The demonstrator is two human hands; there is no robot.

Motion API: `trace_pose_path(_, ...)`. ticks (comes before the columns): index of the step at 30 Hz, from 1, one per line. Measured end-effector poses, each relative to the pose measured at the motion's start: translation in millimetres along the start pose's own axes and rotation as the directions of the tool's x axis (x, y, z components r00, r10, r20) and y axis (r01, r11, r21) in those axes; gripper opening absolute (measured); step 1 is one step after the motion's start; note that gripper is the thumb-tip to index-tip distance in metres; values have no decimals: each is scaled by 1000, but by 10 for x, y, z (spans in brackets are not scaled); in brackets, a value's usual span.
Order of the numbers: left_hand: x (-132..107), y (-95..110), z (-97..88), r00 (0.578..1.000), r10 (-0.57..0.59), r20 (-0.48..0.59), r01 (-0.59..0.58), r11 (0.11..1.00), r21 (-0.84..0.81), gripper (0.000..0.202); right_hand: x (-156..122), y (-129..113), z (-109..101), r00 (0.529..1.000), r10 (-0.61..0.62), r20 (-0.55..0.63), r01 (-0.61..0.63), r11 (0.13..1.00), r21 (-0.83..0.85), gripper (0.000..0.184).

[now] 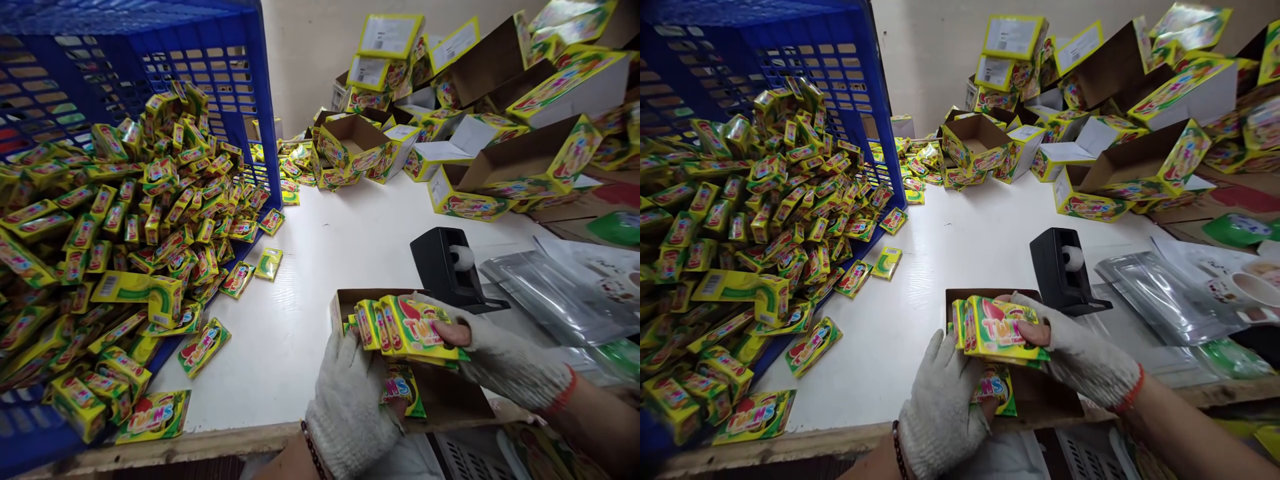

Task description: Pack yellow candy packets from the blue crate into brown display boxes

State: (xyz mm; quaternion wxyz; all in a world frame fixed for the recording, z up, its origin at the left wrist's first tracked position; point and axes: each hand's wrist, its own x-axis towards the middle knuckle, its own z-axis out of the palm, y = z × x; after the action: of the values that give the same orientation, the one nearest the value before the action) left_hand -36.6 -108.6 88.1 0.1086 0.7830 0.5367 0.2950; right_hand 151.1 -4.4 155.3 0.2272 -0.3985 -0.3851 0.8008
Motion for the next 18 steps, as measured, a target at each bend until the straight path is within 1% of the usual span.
trace_pose_path(3,21,28,-76,999,18,46,-21,998,67,48,-25,-35,1,999,-21,-33,21,1000,9,90)
trace_pose_path(5,122,41,-198,993,11,120,-24,994,108,43,-65,-67,-42,997,-38,-65,39,999,24,87)
trace_pose_path(7,325,38,-361,974,-14,226,-16,991,132,32,-128,-75,-104,993,-68,-100,71,997,26,80)
trace_pose_path(8,463,30,-441,959,-31,282,-11,989,145,28,-164,-67,-136,989,-88,-118,91,996,20,76)
trace_pose_path(10,788,10,-560,928,-86,363,10,978,207,25,-233,-38,-182,978,-136,-159,139,990,6,69)
trace_pose_path(11,959,5,-586,905,-113,410,13,971,238,26,-263,-21,-194,971,-159,-178,162,987,4,66)
trace_pose_path(13,1282,18,-563,837,-147,527,-9,960,281,30,-316,8,-197,960,-191,-206,198,980,13,65)
trace_pose_path(15,1538,65,-461,762,-141,632,-58,957,283,31,-363,28,-188,954,-212,-213,223,974,29,68)
trace_pose_path(16,1636,97,-395,731,-130,670,-81,958,274,31,-387,35,-187,952,-220,-211,232,972,37,71)
trace_pose_path(18,1775,159,-262,691,-119,713,-103,960,260,31,-435,45,-199,950,-227,-217,244,968,56,75)
